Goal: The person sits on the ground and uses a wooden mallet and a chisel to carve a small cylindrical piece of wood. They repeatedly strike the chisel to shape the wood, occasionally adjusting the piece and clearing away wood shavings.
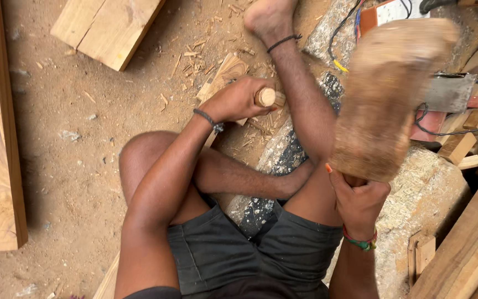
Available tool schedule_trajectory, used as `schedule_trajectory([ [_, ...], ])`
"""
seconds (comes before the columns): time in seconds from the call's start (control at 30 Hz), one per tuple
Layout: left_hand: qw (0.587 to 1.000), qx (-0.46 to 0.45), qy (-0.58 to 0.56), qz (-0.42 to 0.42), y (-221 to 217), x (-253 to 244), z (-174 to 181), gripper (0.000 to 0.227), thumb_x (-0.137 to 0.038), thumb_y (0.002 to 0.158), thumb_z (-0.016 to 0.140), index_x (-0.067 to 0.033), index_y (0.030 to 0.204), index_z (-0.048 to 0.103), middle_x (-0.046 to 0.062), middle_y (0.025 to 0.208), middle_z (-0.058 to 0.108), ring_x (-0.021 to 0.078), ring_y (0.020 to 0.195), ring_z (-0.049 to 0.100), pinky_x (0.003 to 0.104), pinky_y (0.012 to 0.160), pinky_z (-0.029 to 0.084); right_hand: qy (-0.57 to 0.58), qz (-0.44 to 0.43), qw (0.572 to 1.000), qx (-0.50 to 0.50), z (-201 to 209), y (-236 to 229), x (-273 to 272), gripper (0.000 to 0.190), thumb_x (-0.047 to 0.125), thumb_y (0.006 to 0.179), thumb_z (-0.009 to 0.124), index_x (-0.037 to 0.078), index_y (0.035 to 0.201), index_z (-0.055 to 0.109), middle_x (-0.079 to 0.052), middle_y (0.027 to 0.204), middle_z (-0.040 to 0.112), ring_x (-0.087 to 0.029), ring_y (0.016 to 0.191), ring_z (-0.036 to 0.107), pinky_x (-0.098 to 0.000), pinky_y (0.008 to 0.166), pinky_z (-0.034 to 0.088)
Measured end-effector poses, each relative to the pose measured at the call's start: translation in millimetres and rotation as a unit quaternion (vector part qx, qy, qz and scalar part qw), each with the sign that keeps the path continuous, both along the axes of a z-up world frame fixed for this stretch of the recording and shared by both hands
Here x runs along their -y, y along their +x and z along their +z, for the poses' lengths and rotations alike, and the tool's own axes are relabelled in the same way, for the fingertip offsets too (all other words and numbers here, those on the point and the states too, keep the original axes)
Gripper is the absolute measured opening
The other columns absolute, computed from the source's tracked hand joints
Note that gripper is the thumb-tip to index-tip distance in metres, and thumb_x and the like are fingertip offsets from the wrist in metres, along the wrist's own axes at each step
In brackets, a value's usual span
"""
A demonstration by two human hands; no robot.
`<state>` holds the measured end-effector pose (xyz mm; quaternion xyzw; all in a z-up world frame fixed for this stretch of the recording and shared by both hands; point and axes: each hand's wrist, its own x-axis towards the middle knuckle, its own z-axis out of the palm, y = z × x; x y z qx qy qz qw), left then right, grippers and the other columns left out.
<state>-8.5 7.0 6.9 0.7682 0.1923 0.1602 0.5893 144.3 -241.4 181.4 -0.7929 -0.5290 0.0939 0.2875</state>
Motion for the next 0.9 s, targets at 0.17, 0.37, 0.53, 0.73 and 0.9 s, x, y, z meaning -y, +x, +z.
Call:
schedule_trajectory([
  [0.17,1.0,-0.005,-0.007,-0.021,-4,3,-7,0.034,-0.033,0.088,0.082,-0.0114,0.111,0.069,0.011,0.099,0.078,0.023,0.089,0.076,0.039,0.083,0.062,0.009,-0.182,0.97,-0.159,-12,-11,2,0.027,0.014,0.093,0.083,-0.002,0.105,0.064,-0.015,0.089,0.071,-0.024,0.063,0.068,-0.0349,0.057,0.053],
  [0.37,0.998,0.028,0.051,0.002,-8,14,-33,0.038,-0.025,0.087,0.083,-0.0073,0.117,0.066,0.018,0.109,0.073,0.0312,0.1,0.07,0.043,0.085,0.06,-0.154,0.063,0.97,0.179,-40,3,-18,0.043,0.022,0.081,0.089,-0.004,0.104,0.064,-0.023,0.082,0.07,-0.037,0.071,0.072,-0.0438,0.065,0.057],
  [0.53,0.995,0.051,0.076,0.049,-16,14,-21,0.059,-0.031,0.08,0.085,0.0028,0.121,0.06,0.024,0.112,0.07,0.0304,0.1,0.069,0.044,0.086,0.059,-0.087,0.045,0.994,0.043,-11,-4,-3,0.041,0.017,0.081,0.083,-0.005,0.112,0.066,-0.022,0.091,0.074,-0.034,0.079,0.077,-0.0414,0.069,0.06],
  [0.73,0.987,-0.154,-0.022,-0.043,-21,11,-30,0.039,-0.036,0.09,0.08,-0.0069,0.114,0.069,0.017,0.107,0.077,0.0291,0.1,0.073,0.042,0.092,0.059,-0.03,0.004,0.999,0.029,-49,-36,-8,0.038,0.013,0.082,0.082,-0.005,0.11,0.064,-0.023,0.092,0.074,-0.036,0.081,0.075,-0.0434,0.069,0.059],
  [0.9,0.984,0.049,0.166,0.049,-24,20,-62,0.064,-0.032,0.075,0.091,0.004,0.124,0.068,0.029,0.12,0.067,0.0447,0.114,0.061,0.054,0.097,0.049,-0.168,0.065,0.975,0.131,-38,-9,-13,0.043,0.015,0.072,0.089,-0.004,0.103,0.066,-0.022,0.078,0.072,-0.036,0.069,0.074,-0.0456,0.06,0.057],
])
